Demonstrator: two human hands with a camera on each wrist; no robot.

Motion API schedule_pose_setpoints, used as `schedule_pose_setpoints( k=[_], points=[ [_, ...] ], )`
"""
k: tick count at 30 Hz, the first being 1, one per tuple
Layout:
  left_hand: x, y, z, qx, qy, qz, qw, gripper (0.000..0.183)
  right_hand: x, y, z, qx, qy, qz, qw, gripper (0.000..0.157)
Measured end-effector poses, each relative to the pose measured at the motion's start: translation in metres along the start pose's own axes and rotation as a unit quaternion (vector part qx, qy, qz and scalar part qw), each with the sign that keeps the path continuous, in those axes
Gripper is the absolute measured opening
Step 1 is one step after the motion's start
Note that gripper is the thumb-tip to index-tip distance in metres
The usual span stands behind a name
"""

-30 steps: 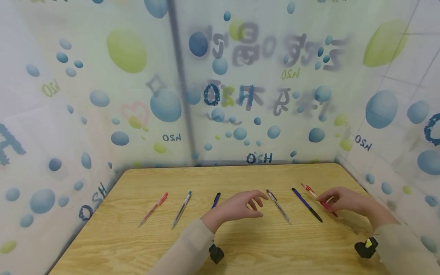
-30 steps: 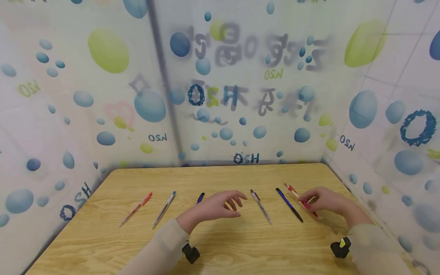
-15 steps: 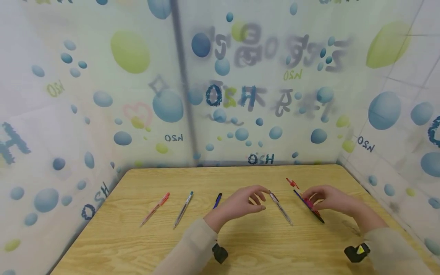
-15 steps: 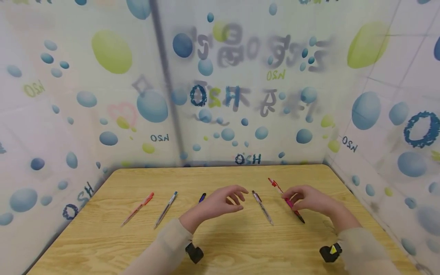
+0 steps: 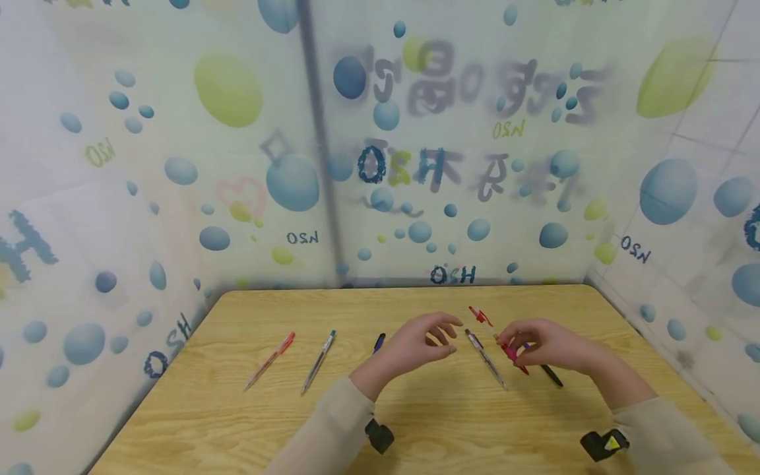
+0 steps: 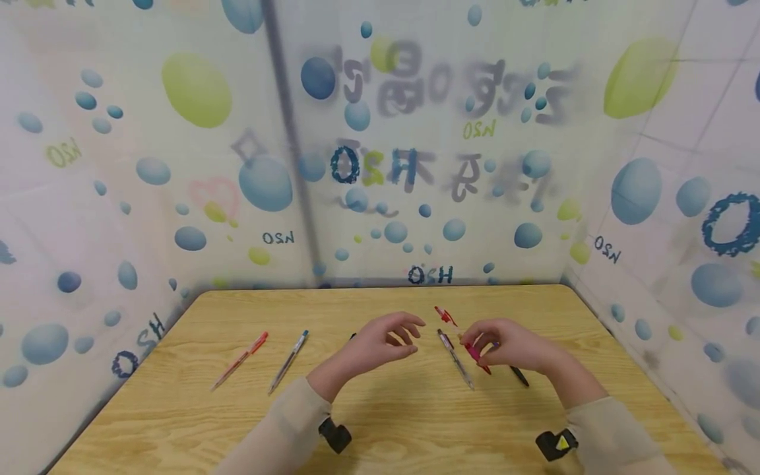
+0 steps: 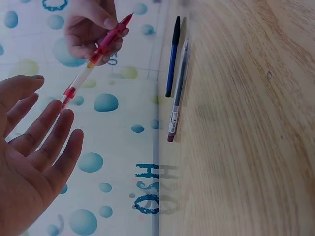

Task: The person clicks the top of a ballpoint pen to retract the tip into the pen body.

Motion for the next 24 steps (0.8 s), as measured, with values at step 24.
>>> schedule_pose_setpoints(
  k=[24],
  points=[
    [-0.021,0.014,0.029,-0.106,0.051,-0.063,0.9911,0.057,0.064,-0.023,-0.043,-0.05,-0.087,0.137,0.985,0.03]
  ],
)
Point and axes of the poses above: each hand's wrist, its own y-axis away from the middle knuckle, its own z-axis out of the back of the hand, x = y × z, the point moved 6 cm from there along -y, towards the middle knuckle, and after that the axes turned 10 degrees about y, right-handed, at the moved point
